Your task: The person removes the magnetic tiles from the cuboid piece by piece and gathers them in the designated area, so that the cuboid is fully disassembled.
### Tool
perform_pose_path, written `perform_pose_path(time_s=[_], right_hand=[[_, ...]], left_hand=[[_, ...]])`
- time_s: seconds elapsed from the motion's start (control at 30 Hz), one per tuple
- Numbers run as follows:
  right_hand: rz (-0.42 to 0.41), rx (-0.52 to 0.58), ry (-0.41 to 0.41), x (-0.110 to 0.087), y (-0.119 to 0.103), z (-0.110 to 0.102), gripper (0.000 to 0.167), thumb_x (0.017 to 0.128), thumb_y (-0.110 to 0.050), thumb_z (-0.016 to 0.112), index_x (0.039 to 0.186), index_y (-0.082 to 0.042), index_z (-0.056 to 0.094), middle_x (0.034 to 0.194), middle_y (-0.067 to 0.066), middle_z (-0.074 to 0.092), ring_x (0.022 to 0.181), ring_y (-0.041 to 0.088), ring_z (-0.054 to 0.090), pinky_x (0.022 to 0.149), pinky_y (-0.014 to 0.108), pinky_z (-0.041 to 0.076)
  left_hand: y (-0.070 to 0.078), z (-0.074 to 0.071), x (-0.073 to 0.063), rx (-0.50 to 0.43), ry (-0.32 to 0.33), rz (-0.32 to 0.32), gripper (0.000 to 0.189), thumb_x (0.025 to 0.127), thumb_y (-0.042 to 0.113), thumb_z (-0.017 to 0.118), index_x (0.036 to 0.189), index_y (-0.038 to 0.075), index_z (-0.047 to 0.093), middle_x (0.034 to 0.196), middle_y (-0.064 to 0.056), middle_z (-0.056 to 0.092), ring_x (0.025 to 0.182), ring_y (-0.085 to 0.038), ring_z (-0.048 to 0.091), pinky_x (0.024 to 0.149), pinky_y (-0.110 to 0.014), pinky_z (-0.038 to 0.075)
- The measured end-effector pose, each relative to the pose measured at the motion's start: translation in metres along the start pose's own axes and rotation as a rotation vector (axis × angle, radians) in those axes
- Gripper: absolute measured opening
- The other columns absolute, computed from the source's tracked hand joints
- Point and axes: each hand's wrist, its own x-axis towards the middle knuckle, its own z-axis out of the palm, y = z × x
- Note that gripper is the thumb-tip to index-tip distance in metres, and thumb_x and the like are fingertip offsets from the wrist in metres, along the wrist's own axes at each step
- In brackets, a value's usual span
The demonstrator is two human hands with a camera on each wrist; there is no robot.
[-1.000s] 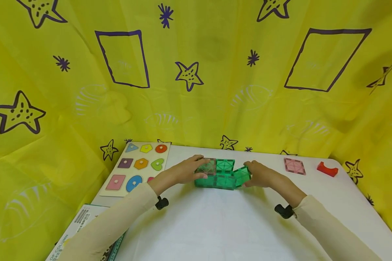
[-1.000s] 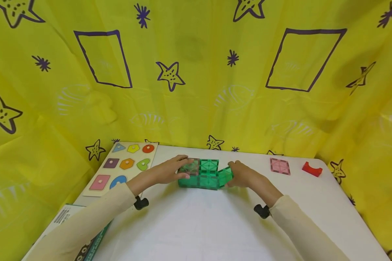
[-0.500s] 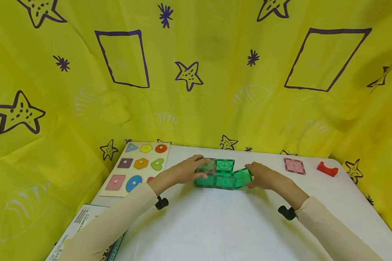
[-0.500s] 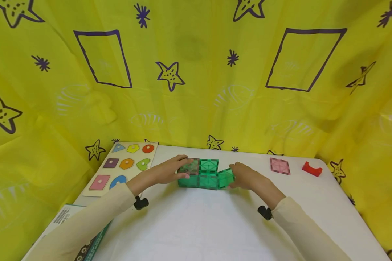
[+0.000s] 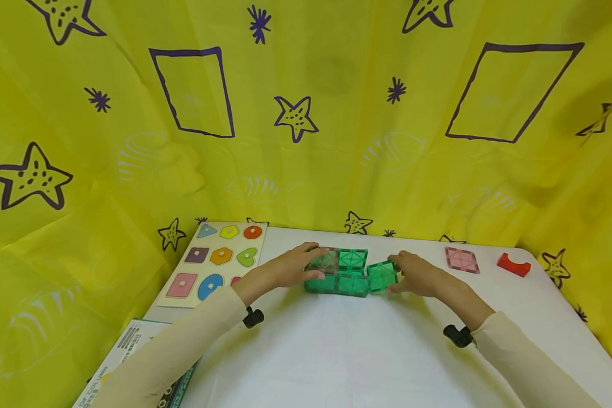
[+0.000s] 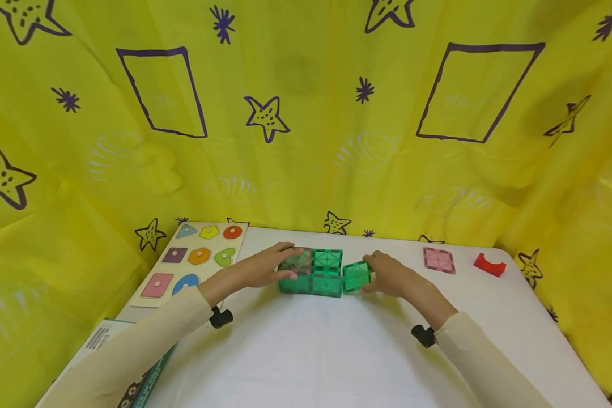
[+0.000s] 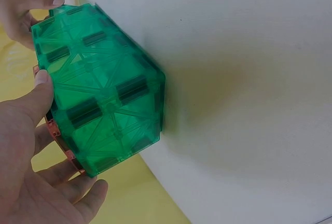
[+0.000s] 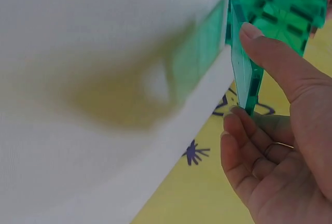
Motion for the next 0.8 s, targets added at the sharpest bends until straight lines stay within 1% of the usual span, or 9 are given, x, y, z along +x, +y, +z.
perform_pose_path(time_s=[0.2,0.33,0.47,0.6,0.67,0.8], right_hand=[[-0.003,0.072,0.071,-0.004,0.016,-0.019,0.083,0.086,-0.033,0.089,0.141,0.018,0.052,0.105,0.018,0.066,0.095,0.032,0.065,0.086,0.05,0.059],[0.042,0.096,0.095,-0.007,0.032,-0.031,0.084,0.088,-0.034,0.088,0.142,0.019,0.05,0.105,0.02,0.066,0.095,0.032,0.063,0.084,0.05,0.057],[0.094,0.081,0.087,-0.008,0.054,-0.035,0.086,0.091,-0.035,0.085,0.144,0.022,0.045,0.11,0.027,0.062,0.098,0.037,0.062,0.085,0.053,0.056],[0.14,0.054,0.061,-0.007,0.077,-0.034,0.088,0.094,-0.032,0.082,0.144,0.026,0.04,0.116,0.035,0.057,0.104,0.045,0.06,0.09,0.061,0.054],[0.158,0.03,0.053,-0.007,0.085,-0.034,0.088,0.093,-0.03,0.083,0.143,0.027,0.039,0.117,0.039,0.055,0.105,0.047,0.058,0.092,0.063,0.051],[0.191,-0.033,0.023,-0.006,0.096,-0.036,0.088,0.09,-0.027,0.085,0.142,0.029,0.039,0.127,0.05,0.049,0.115,0.059,0.052,0.101,0.069,0.047]], left_hand=[[-0.001,-0.001,-0.001,0.0,0.006,0.002,0.069,0.107,0.042,0.062,0.166,0.018,0.035,0.17,-0.023,0.027,0.156,-0.041,0.033,0.124,-0.056,0.036],[-0.001,-0.001,-0.001,-0.002,0.006,0.002,0.069,0.107,0.042,0.062,0.166,0.017,0.035,0.17,-0.023,0.027,0.156,-0.041,0.032,0.124,-0.056,0.036],[-0.001,0.0,0.0,0.001,0.002,-0.001,0.069,0.107,0.042,0.061,0.167,0.018,0.035,0.171,-0.023,0.027,0.156,-0.041,0.032,0.124,-0.056,0.036],[-0.001,0.0,0.0,-0.003,0.0,-0.009,0.07,0.107,0.043,0.061,0.167,0.019,0.034,0.171,-0.022,0.026,0.156,-0.041,0.032,0.124,-0.056,0.036],[0.0,0.0,0.0,-0.002,0.001,-0.012,0.07,0.107,0.043,0.061,0.167,0.019,0.034,0.171,-0.021,0.026,0.156,-0.041,0.032,0.124,-0.056,0.036],[0.001,0.0,0.0,0.006,0.001,-0.011,0.069,0.107,0.044,0.06,0.167,0.02,0.034,0.171,-0.021,0.026,0.156,-0.041,0.033,0.123,-0.056,0.036]])
